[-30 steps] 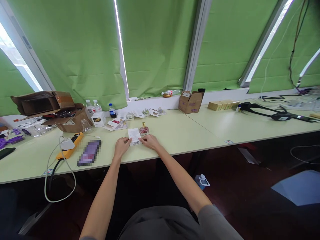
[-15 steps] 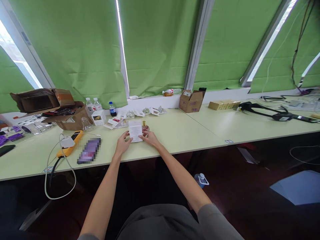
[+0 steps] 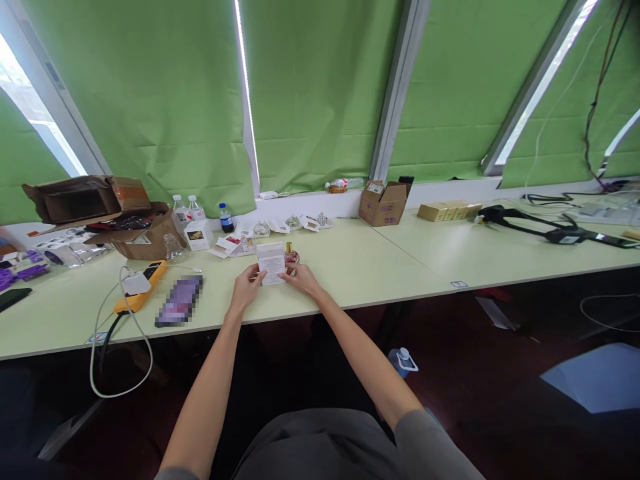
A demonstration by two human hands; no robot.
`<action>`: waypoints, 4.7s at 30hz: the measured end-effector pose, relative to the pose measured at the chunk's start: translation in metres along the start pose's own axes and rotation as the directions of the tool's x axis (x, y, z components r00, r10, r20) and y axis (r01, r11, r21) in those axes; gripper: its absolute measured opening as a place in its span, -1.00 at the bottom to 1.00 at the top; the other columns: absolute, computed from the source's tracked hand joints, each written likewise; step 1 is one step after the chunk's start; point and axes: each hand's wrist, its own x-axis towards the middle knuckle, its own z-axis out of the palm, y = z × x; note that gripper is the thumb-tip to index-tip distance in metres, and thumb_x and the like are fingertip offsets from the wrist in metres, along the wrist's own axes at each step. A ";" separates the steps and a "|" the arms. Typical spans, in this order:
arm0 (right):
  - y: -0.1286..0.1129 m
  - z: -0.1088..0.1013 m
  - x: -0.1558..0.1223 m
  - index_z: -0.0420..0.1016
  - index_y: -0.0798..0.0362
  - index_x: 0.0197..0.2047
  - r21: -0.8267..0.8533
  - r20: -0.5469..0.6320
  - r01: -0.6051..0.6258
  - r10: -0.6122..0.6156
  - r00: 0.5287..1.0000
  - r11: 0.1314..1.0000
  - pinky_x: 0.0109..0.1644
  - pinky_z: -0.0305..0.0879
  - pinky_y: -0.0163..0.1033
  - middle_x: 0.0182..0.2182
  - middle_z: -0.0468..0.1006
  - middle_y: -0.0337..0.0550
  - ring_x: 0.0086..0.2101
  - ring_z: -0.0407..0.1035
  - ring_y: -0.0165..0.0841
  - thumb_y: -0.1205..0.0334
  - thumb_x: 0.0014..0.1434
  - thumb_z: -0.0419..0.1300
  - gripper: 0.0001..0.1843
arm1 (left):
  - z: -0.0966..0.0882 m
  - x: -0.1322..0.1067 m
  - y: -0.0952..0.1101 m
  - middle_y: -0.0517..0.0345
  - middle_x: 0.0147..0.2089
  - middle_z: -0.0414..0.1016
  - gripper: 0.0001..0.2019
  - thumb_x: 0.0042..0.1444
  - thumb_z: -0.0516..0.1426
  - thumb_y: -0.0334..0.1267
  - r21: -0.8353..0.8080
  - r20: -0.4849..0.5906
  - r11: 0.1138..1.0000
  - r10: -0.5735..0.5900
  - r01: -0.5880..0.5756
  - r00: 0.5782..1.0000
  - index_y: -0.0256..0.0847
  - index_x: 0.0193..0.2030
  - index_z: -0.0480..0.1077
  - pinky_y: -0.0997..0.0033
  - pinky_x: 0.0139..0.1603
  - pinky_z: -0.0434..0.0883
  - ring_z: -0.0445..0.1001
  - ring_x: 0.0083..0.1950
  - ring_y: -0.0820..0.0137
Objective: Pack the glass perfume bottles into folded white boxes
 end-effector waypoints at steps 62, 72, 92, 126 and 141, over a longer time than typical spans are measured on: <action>-0.011 0.001 -0.007 0.50 0.00 -0.10 -0.169 -0.541 0.451 -0.464 0.701 0.877 0.09 0.33 0.10 -0.01 0.49 0.00 0.03 0.33 -0.15 0.21 0.22 0.08 -0.76 | 0.008 -0.014 0.019 -0.04 0.18 0.33 -0.54 0.22 0.04 -0.19 0.212 -0.065 0.909 0.380 -0.359 0.923 -0.12 0.25 0.14 0.23 -0.05 0.54 0.45 0.07 0.28; -0.004 0.001 -0.007 0.21 -0.02 0.27 0.073 -0.397 0.400 -0.341 0.852 0.914 -0.12 0.49 -0.13 0.15 0.36 0.01 0.04 0.33 -0.19 0.13 0.16 0.15 -0.40 | 0.008 -0.015 0.016 -0.04 0.21 0.28 -0.55 0.21 0.00 -0.30 0.212 -0.006 0.878 0.441 -0.429 0.898 -0.10 0.26 0.14 0.19 0.05 0.49 0.37 0.17 0.29; -0.009 0.002 -0.004 0.27 -0.04 0.23 0.431 -0.306 0.311 -0.188 0.933 0.847 -0.09 0.48 -0.15 0.01 0.46 -0.07 -0.19 0.46 -0.30 -0.04 0.16 0.18 -0.40 | 0.005 -0.016 0.019 -0.04 0.03 0.45 -0.48 0.19 0.09 -0.15 0.081 -0.142 0.954 0.296 -0.287 0.944 -0.10 0.28 0.09 0.21 -0.08 0.53 0.53 -0.04 0.29; -0.011 0.003 -0.007 0.17 -0.03 0.28 0.407 -0.279 0.263 -0.155 0.948 0.875 -0.17 0.44 -0.16 -0.13 0.49 -0.04 -0.21 0.43 -0.28 -0.06 0.26 0.03 -0.42 | 0.002 -0.018 0.029 -0.01 0.01 0.46 -0.53 0.19 0.07 -0.08 -0.006 -0.156 0.971 0.234 -0.238 0.960 -0.15 0.21 0.21 0.24 -0.02 0.45 0.48 -0.02 0.29; -0.013 0.002 -0.007 0.27 0.01 0.19 0.504 -0.256 0.185 -0.058 0.965 0.844 -0.29 0.44 -0.22 -0.19 0.48 -0.05 -0.21 0.42 -0.26 -0.11 0.21 0.07 -0.43 | 0.002 -0.020 0.029 0.00 0.01 0.44 -0.53 0.17 0.09 -0.12 -0.051 -0.137 0.967 0.239 -0.248 0.961 -0.13 0.20 0.16 0.23 -0.06 0.46 0.50 -0.04 0.29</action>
